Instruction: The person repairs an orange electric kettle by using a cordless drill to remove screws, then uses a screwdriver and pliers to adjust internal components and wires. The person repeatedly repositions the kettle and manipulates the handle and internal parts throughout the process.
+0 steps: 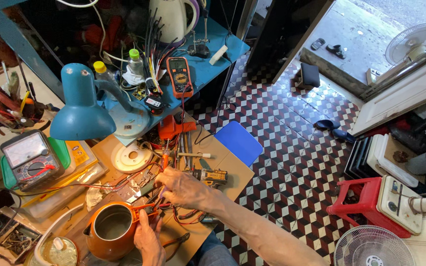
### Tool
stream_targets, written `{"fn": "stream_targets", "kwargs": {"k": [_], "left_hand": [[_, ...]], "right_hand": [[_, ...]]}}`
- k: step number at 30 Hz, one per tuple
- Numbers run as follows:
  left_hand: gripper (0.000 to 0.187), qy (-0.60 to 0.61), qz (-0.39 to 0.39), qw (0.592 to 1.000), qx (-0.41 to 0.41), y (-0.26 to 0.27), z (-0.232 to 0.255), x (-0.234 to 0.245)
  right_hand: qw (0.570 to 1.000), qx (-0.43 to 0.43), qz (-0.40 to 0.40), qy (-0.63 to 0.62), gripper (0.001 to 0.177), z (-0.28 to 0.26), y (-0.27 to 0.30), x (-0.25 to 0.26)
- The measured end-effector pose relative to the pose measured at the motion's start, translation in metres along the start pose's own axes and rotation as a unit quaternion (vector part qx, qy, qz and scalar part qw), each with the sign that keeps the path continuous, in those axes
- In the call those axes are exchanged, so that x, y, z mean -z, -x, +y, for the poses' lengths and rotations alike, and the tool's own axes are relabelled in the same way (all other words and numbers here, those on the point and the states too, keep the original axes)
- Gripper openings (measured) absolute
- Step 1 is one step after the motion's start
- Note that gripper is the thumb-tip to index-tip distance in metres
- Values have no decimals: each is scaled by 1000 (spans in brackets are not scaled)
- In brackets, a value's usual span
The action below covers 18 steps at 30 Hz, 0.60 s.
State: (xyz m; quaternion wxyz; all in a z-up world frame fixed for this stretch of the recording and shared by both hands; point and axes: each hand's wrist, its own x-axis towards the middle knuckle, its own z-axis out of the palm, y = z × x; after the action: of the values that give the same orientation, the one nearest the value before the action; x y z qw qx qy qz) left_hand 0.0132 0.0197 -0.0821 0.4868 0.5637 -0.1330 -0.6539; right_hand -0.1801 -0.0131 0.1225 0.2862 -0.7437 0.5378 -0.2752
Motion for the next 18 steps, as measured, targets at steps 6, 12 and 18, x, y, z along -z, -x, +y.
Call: {"fn": "stream_targets", "kwargs": {"k": [6, 12, 18], "left_hand": [[55, -35, -15, 999, 20, 2, 5, 6], [50, -222, -51, 973, 30, 12, 33, 4], [33, -702, -75, 677, -209, 68, 102, -16]], "right_hand": [[988, -139, 52, 30, 28, -9, 7, -4], [993, -7, 106, -51, 23, -18, 16, -4], [987, -113, 116, 0, 24, -24, 21, -8]]}}
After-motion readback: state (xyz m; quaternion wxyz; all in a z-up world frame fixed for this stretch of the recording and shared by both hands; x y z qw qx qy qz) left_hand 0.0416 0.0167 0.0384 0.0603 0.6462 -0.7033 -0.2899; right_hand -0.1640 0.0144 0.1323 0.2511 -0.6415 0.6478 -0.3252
